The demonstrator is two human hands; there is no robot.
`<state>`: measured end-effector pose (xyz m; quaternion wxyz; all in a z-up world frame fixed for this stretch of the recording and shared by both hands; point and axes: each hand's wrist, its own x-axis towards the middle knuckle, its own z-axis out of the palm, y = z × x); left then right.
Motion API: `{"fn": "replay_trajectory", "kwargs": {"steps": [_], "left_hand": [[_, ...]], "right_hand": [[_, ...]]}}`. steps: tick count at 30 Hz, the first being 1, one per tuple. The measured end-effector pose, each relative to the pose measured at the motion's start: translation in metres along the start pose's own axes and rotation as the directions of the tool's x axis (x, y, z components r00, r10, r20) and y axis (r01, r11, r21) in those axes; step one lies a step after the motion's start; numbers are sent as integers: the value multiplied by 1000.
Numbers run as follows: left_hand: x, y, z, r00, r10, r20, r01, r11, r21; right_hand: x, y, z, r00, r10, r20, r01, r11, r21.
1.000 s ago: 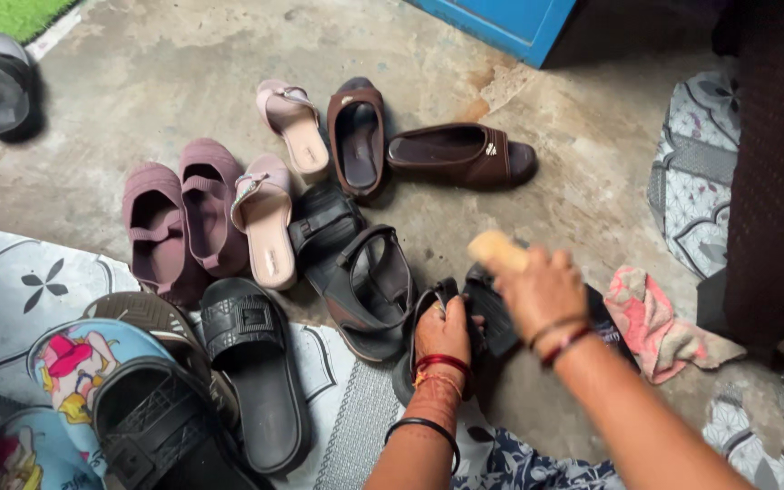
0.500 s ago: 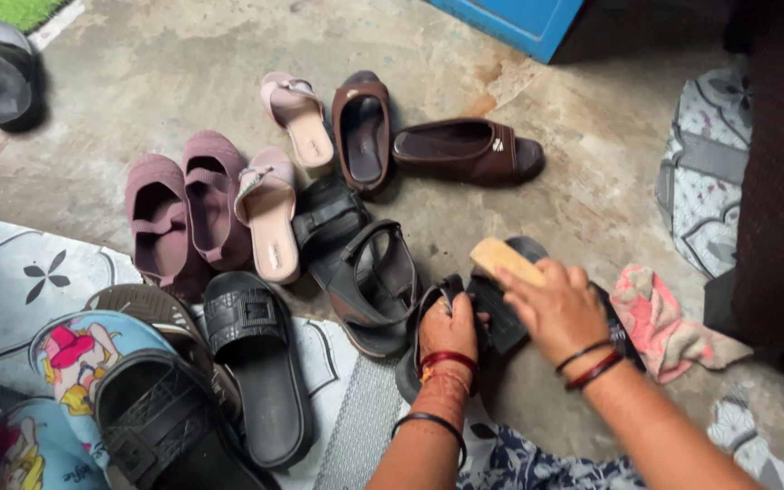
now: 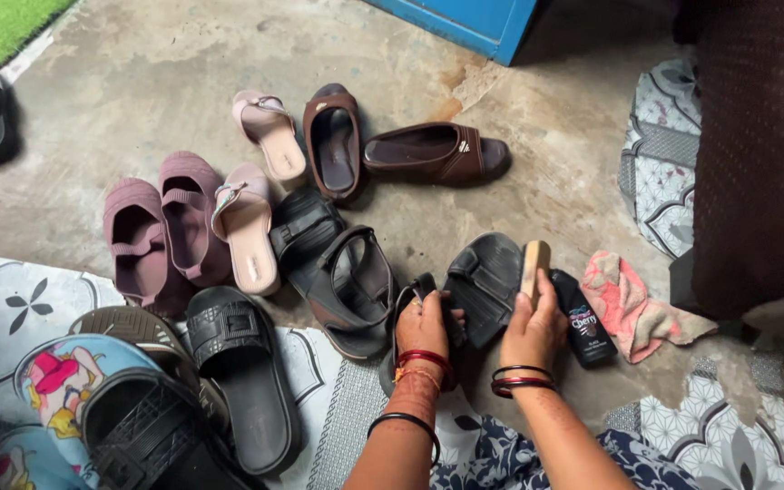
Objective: The person cleans a pair of black sandals by applying liquid polish with a bottle and then brushing the surface with a wooden brush. The person handles the sandals one at a time, applying polish to the straps and upper surfaces before brushing them.
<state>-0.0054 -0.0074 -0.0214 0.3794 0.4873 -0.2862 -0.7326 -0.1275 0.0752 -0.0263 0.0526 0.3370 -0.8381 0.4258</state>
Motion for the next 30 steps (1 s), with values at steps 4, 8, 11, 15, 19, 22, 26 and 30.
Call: {"fn": "replay_trajectory", "kwargs": {"steps": [4, 8, 11, 15, 19, 22, 26, 30], "left_hand": [[8, -16, 2, 1000, 10, -4, -10, 999, 37], [10, -12, -6, 998, 3, 71, 0, 999, -32], [5, 2, -10, 983, -102, 154, 114, 991, -76], [-12, 24, -22, 952, -152, 267, 187, 976, -111], [-33, 45, -12, 839, -141, 526, 361, 867, -344], [-52, 53, -5, 844, -164, 510, 363, 875, -320], [-56, 63, -6, 895, -216, 391, 369, 851, -375], [-34, 77, -24, 852, 71, 519, 293, 757, -584]], "right_hand": [[-29, 2, -2, 997, 68, 40, -74, 982, 175], [-39, -20, -11, 856, 429, 289, -468, 880, 79], [-31, -41, -39, 705, 573, 418, -694, 679, 241], [-46, -75, -70, 959, -252, 129, 214, 943, 254], [-39, -123, -70, 861, -436, 262, 448, 894, 17], [5, -158, -44, 803, -434, 409, 499, 864, -63], [13, -172, -42, 733, -412, 540, 554, 824, -123], [-33, -143, -89, 792, -492, 361, 539, 842, -35]]}}
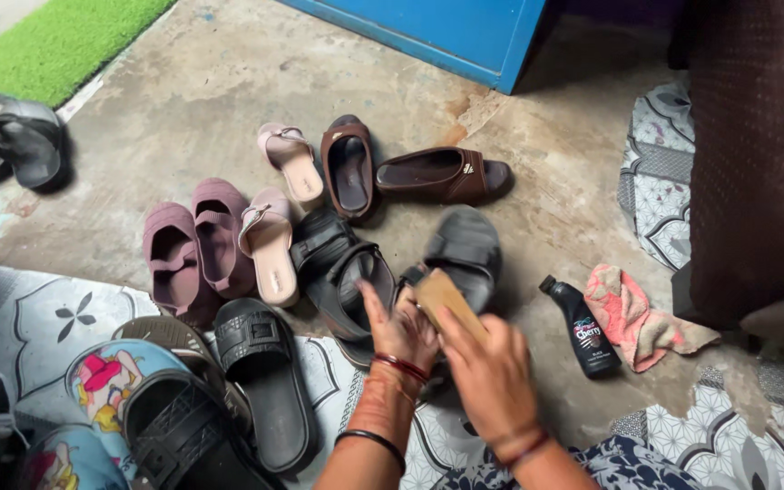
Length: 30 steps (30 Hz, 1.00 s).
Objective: The person cleans a pair of black sandals by applying liquid polish with a bottle and then brushing the surface with a wooden brush. The person handles the sandals one at a time, applying polish to the straps and upper surfaces before brushing them.
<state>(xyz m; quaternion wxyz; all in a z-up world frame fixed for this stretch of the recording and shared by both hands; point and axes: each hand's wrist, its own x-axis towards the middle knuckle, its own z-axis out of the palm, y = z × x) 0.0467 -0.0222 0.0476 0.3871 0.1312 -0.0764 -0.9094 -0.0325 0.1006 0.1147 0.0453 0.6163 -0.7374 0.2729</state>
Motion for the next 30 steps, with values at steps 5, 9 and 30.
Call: {"fn": "replay_trajectory", "kwargs": {"steps": [5, 9, 30], "left_hand": [[-8, -23, -11, 974, -134, -182, 169, 967, 193], [-12, -41, 0, 969, -2, -247, 66, 965, 253], [23, -14, -27, 987, 126, -100, -125, 992, 17]], "right_hand": [[0, 13, 2, 1000, -13, -21, 13, 1000, 17], [41, 17, 26, 997, -76, 32, 76, 997, -4], [-13, 59, 45, 966, 241, 90, -256, 878, 404]]}}
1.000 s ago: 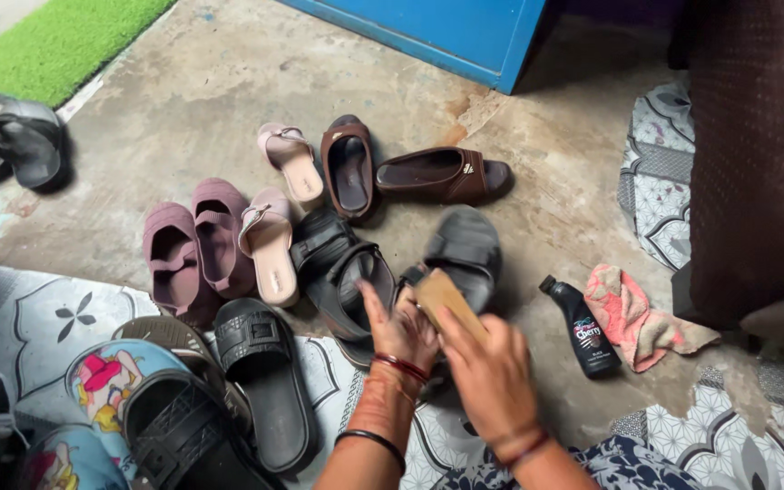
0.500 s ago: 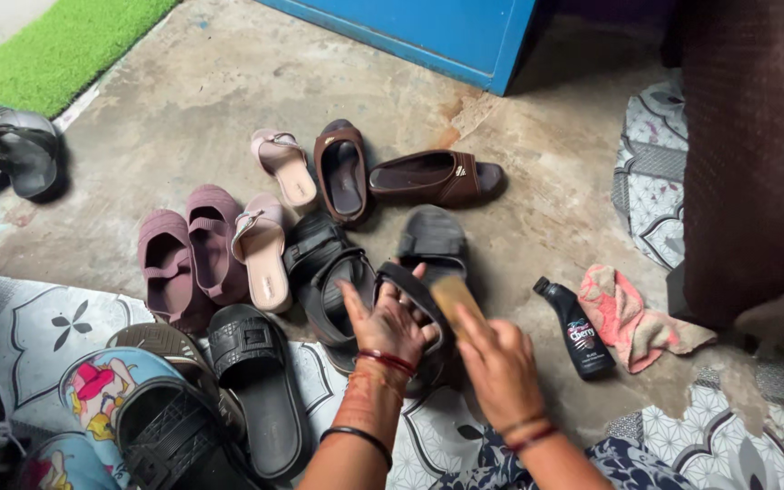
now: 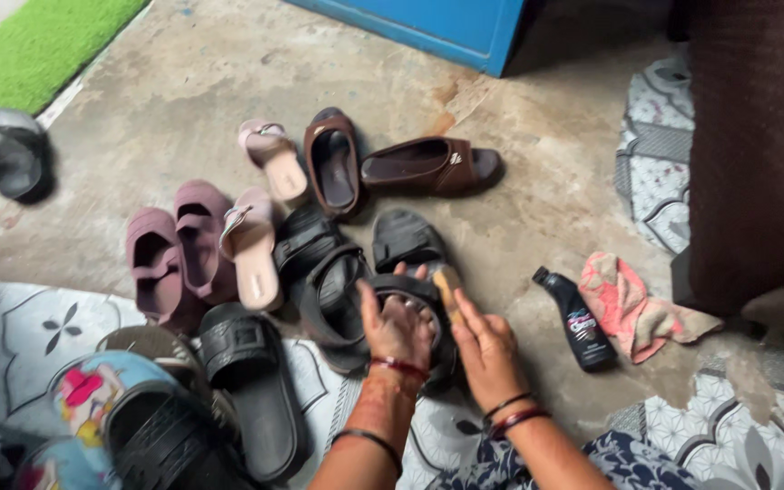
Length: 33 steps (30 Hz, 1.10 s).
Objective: The person cleans a pair of black sandals by applying liquid polish with a bottle and then brushing the surface with a wooden brush. The person handles the sandals one at a time, applying polish to the straps and upper surfaces before brushing them.
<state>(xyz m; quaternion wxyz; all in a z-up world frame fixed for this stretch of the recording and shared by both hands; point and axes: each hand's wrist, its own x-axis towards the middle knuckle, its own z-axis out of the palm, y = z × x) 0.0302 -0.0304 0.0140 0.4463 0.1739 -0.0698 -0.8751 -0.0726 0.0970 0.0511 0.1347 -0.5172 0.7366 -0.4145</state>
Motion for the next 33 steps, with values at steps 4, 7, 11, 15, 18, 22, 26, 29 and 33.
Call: {"fn": "replay_trajectory", "kwargs": {"steps": [4, 7, 11, 15, 18, 22, 26, 29, 33], "left_hand": [[12, -8, 7, 990, 96, -102, -102, 993, -55], [16, -18, 7, 996, 90, 17, -88, 993, -74], [22, -20, 10, 990, 141, 8, -138, 978, -159], [24, -9, 8, 993, 97, -69, -108, 980, -167], [25, -16, 9, 979, 200, 48, -178, 941, -287], [40, -13, 13, 975, 220, -30, -221, 944, -246], [41, -21, 16, 984, 168, -53, -175, 971, -165], [41, -11, 22, 955, -166, -244, 248, 900, 359], [26, 4, 16, 896, -272, -352, 167, -528, 833]], "right_hand": [[-6, -23, -1, 989, -121, -88, 114, 990, -83], [7, -25, 3, 992, 33, -123, -45, 994, -96], [23, -15, 5, 973, 229, -5, -229, 973, -1], [8, -15, 14, 994, -20, -111, 22, 1000, 21], [-6, -16, 9, 990, 40, -133, -40, 999, -1], [7, -13, 15, 993, 20, -120, -13, 998, 60], [28, 28, 27, 980, -33, -197, 44, 998, 50], [40, 80, 21, 980, 185, -74, -147, 920, 364], [34, 117, 12, 840, 530, 119, -430, 513, 743]]}}
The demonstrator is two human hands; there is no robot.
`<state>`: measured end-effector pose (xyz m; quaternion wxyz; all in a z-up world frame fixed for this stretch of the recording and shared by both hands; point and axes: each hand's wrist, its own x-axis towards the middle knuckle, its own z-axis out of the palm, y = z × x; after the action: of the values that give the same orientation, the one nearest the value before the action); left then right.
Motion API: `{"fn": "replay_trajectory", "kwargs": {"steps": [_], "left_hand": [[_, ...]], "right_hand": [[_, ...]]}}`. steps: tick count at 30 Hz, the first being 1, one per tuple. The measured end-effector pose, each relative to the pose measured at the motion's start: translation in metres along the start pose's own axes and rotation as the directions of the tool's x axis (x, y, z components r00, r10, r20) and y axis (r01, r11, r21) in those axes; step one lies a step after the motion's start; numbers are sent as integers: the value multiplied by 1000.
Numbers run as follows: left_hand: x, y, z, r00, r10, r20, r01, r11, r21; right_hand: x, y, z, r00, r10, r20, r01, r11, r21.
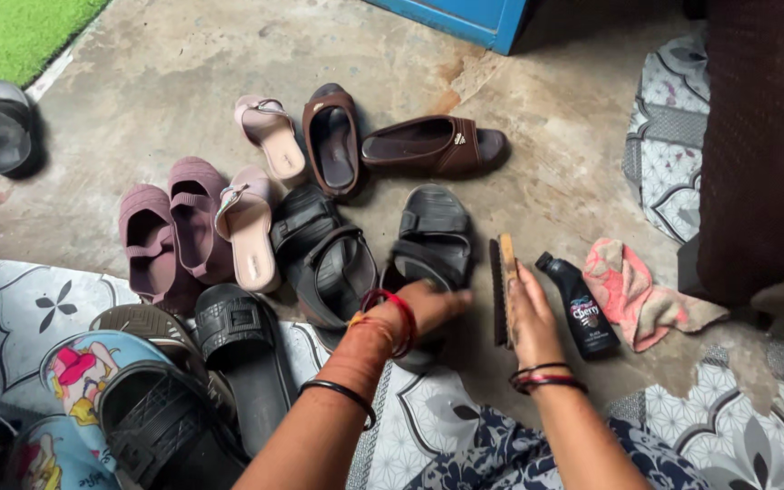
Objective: The person cleans a pair of black sandals by applying liquid polish with a bottle and then brushing the surface with a wooden brush. The person handles the sandals one at a time, applying polish to the straps and upper surfaces before brushing them.
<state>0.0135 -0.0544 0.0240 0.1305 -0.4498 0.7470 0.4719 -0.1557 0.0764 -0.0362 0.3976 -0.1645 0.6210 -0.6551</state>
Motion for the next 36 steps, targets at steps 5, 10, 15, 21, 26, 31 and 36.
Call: {"fn": "replay_trajectory", "kwargs": {"steps": [5, 10, 15, 21, 26, 31, 36], "left_hand": [[-5, 7, 5, 996, 10, 85, -46, 898, 437], [-6, 44, 2, 944, 307, -117, -284, 584, -761], [-40, 78, -11, 884, 450, -122, -10, -243, -970], [-84, 96, -11, 826, 516, -227, -86, -282, -956], [-111, 102, -10, 875, 434, -212, -87, -290, -953], [-124, 104, -70, 809, 410, -420, -197, -485, -852], [-121, 86, -75, 918, 193, -346, -98, -736, -670]], "right_hand": [[-16, -37, 2, 996, -91, 16, 88, 984, 155], [-55, -93, 27, 843, -531, 93, 462, 623, -631], [-118, -133, 59, 635, -722, 275, 567, 193, -801], [-139, -177, 86, 562, -764, 317, 624, 141, -768], [-120, -218, 116, 572, -704, 420, 528, -76, -846], [-163, -178, 93, 463, -788, 406, 654, -6, -757], [-149, -160, 91, 462, -816, 347, 758, 161, -632]]}}
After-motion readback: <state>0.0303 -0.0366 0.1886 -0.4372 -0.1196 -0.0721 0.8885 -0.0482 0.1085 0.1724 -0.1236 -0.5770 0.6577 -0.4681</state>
